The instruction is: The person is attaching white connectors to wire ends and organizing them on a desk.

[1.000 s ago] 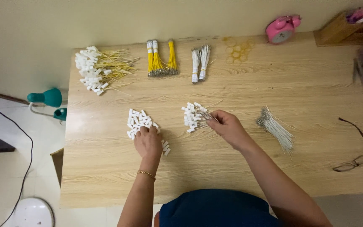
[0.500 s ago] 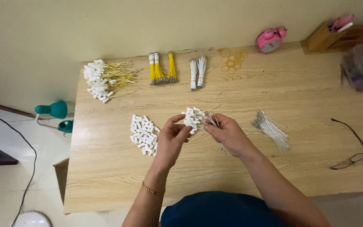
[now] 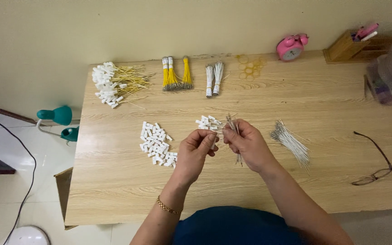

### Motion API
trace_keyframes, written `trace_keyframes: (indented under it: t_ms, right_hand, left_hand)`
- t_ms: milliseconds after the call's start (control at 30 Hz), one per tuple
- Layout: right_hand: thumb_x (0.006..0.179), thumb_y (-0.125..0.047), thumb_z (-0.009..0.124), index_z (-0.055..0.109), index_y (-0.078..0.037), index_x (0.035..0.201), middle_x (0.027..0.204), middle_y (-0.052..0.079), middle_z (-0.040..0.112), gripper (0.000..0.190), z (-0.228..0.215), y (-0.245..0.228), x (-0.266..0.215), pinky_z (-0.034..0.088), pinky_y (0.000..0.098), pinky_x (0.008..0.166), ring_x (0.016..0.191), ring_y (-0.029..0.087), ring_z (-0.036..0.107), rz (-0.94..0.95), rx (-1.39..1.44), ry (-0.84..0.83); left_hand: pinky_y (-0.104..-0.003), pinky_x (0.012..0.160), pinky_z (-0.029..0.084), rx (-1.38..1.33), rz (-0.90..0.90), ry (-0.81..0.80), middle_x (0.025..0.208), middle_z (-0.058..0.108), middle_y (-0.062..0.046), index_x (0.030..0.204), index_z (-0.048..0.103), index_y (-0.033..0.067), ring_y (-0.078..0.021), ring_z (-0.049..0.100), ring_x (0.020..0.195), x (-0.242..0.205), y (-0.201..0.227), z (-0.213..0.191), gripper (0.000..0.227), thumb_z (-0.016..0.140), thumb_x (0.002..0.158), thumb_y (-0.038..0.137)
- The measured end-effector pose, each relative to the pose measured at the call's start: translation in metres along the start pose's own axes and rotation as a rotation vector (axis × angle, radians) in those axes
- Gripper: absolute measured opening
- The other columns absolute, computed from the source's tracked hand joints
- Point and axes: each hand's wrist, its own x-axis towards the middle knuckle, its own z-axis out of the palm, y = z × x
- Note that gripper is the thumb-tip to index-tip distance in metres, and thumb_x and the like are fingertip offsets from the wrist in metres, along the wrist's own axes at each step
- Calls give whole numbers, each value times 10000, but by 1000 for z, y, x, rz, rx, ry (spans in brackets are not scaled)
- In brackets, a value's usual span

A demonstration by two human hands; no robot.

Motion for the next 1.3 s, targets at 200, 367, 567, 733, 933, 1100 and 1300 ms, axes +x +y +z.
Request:
trace_keyframes:
  t_ms: [200,367,567,733,933,1100,1300]
  right_hand:
    - [945,-192,703,740,-55,1061,825,-32,680,184,5,-9,-2,466,214,627,718,30,556,-5,-293,-27]
    - [942,-181,713,733,-47,1033,833,-32,674,163,6,-15,-5,492,209,655,743,31,575,-45,-375,14]
    - [934,-155,741,725,-38,1003,857,-11,639,137,6,-13,-9,492,227,655,755,56,572,-169,-450,19]
    - [904,-143,752,721,-39,980,865,-2,606,133,20,-34,-14,497,234,617,718,66,578,-279,-665,38]
    - [884,-128,749,729,-40,971,853,-8,621,126,28,-44,-19,476,248,588,683,80,564,-332,-710,62]
    - [876,-136,776,731,-48,965,813,5,624,132,30,-47,-19,456,268,562,645,100,555,-323,-828,110]
    - [858,-140,789,728,-52,980,891,-8,664,162,31,-47,-19,531,256,603,774,77,651,-499,-891,84]
  left_hand:
    - [-237,696,502,36,78,22,902,681,-34,1126,727,18,-98,601,813,2,-20,-4,165,660,1043,143]
    - [-281,696,575,-227,-53,102,929,705,-67,1191,675,18,-153,665,811,4,-14,0,225,627,1015,149]
    - [-324,861,639,-483,-114,190,1021,706,-98,1275,622,-14,-208,730,946,3,2,-2,320,618,993,136]
    - [-339,856,638,-531,-106,168,1024,702,-126,1229,630,-11,-215,722,938,1,-1,-3,277,639,997,141]
    - [-341,846,641,-520,-90,178,1027,697,-81,1167,639,12,-203,721,930,-1,1,-1,216,649,984,125]
    - [-338,853,635,-542,-135,146,1015,709,-98,1162,642,25,-211,730,946,-2,6,0,215,643,983,144]
    - [-354,866,638,-569,-119,119,1022,703,-76,1153,636,37,-218,727,956,1,-7,-1,192,650,987,133]
